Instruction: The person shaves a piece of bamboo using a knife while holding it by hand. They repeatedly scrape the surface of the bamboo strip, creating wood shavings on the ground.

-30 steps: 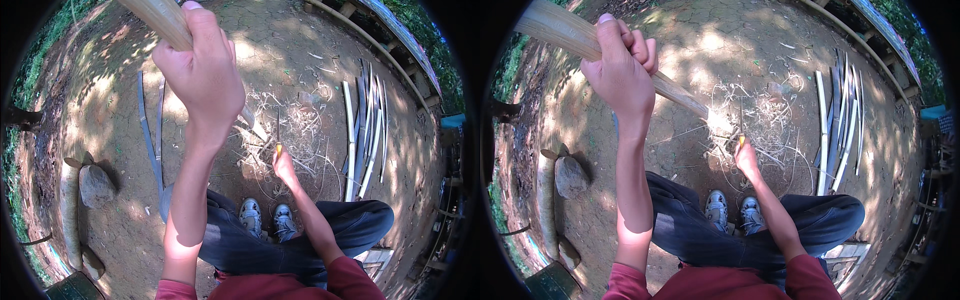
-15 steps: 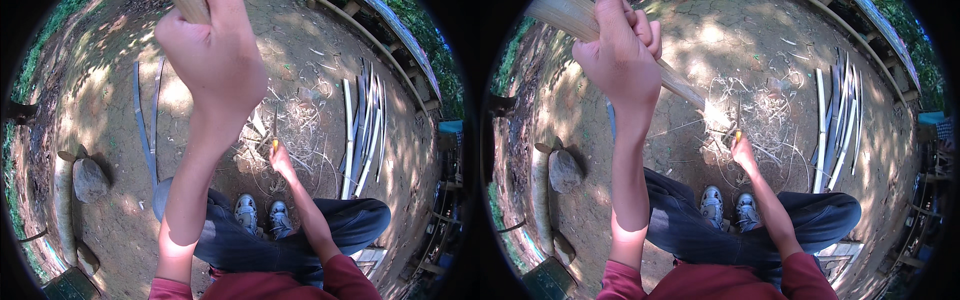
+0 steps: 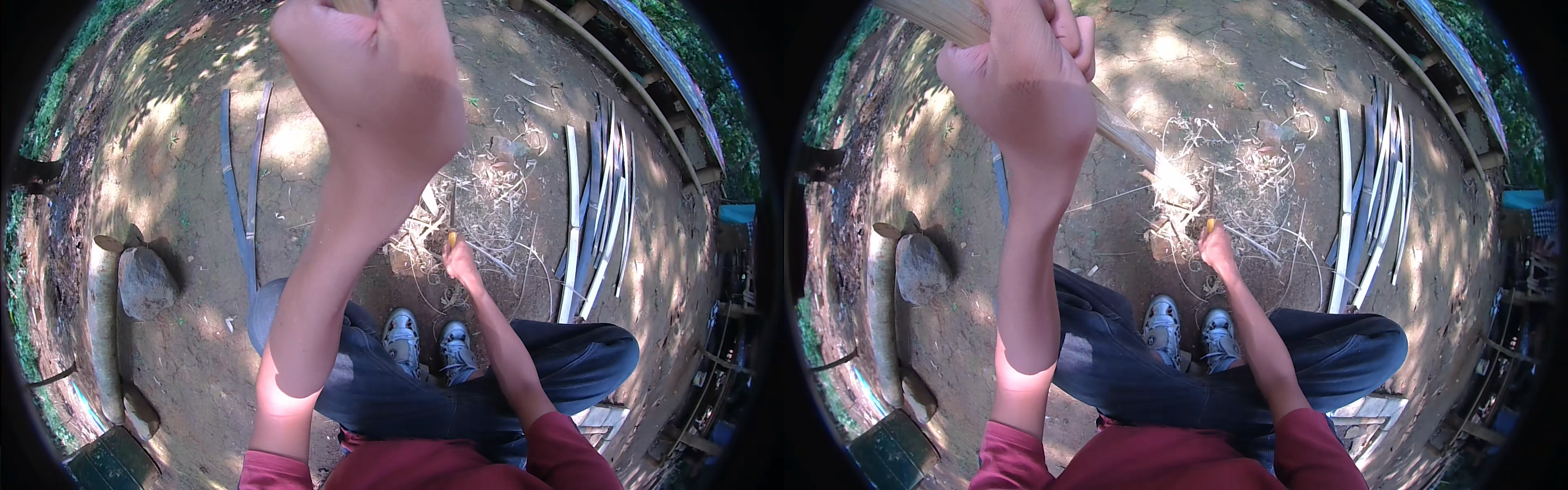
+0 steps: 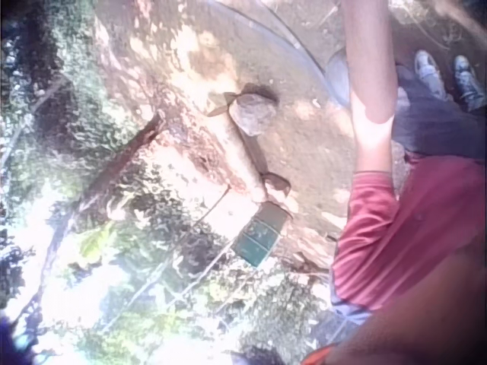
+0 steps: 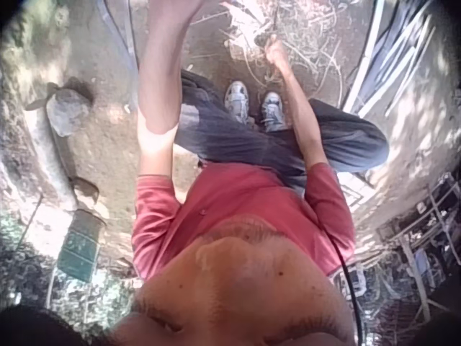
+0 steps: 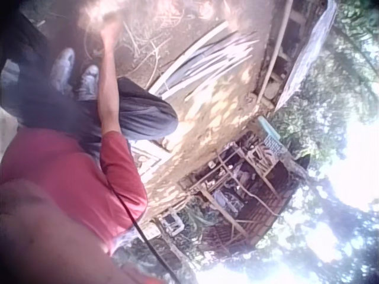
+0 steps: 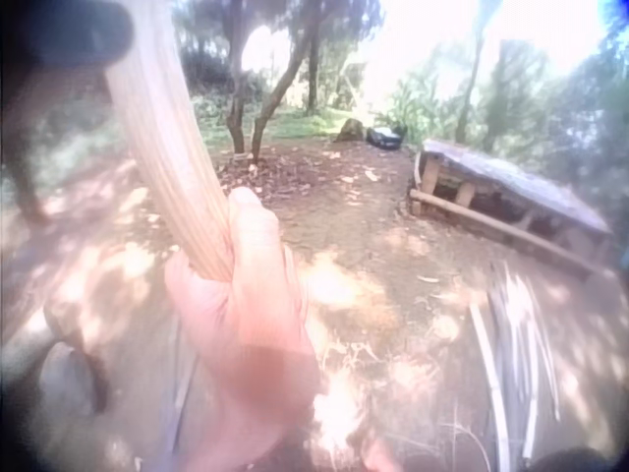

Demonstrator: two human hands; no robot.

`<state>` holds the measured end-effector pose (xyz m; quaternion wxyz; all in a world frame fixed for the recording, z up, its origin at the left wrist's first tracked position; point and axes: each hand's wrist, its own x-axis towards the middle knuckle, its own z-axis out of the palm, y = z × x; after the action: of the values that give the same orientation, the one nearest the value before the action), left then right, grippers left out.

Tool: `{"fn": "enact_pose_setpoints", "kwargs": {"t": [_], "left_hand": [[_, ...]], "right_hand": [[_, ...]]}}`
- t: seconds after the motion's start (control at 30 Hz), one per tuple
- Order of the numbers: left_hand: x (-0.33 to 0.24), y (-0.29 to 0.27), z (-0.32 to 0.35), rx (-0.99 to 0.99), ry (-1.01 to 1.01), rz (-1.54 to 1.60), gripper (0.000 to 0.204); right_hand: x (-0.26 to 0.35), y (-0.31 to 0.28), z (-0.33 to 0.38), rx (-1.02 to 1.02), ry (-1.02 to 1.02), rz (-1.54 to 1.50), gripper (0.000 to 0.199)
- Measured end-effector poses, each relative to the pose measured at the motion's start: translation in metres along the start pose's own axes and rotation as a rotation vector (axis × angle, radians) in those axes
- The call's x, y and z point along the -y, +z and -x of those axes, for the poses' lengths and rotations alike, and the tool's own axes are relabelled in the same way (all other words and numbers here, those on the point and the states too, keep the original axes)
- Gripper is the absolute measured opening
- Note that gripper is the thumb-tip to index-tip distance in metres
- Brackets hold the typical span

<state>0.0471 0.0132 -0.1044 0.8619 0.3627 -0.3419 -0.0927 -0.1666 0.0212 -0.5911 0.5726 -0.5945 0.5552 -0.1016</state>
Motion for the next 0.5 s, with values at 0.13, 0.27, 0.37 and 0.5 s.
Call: {"fn": "enact_pose_setpoints", "kwargs": {"t": [0.13,0.27,0.37,0.5], "left_hand": [[0.002,-0.021,-0.007,0.01,-0.035,-0.013,0.028],[0.004,-0.001,0.001,0.02,-0.053,0.094,0.029],[0.003,-0.013,-0.005,-0.04,-0.085,0.063,0.029],[0.005,-0.01,-0.001,0.048,-0.036,0.035,0.03]], "right_hand": [[0.095,0.019,0.042,-0.411,-0.329,0.324,0.018],[0.012,0.019,0.019,-0.324,-0.261,0.393,0.018],[-0.001,0.036,0.025,-0.082,-0.047,0.4,0.022],[-0.021,0.025,0.01,-0.355,-0.193,0.329,0.017]]}}
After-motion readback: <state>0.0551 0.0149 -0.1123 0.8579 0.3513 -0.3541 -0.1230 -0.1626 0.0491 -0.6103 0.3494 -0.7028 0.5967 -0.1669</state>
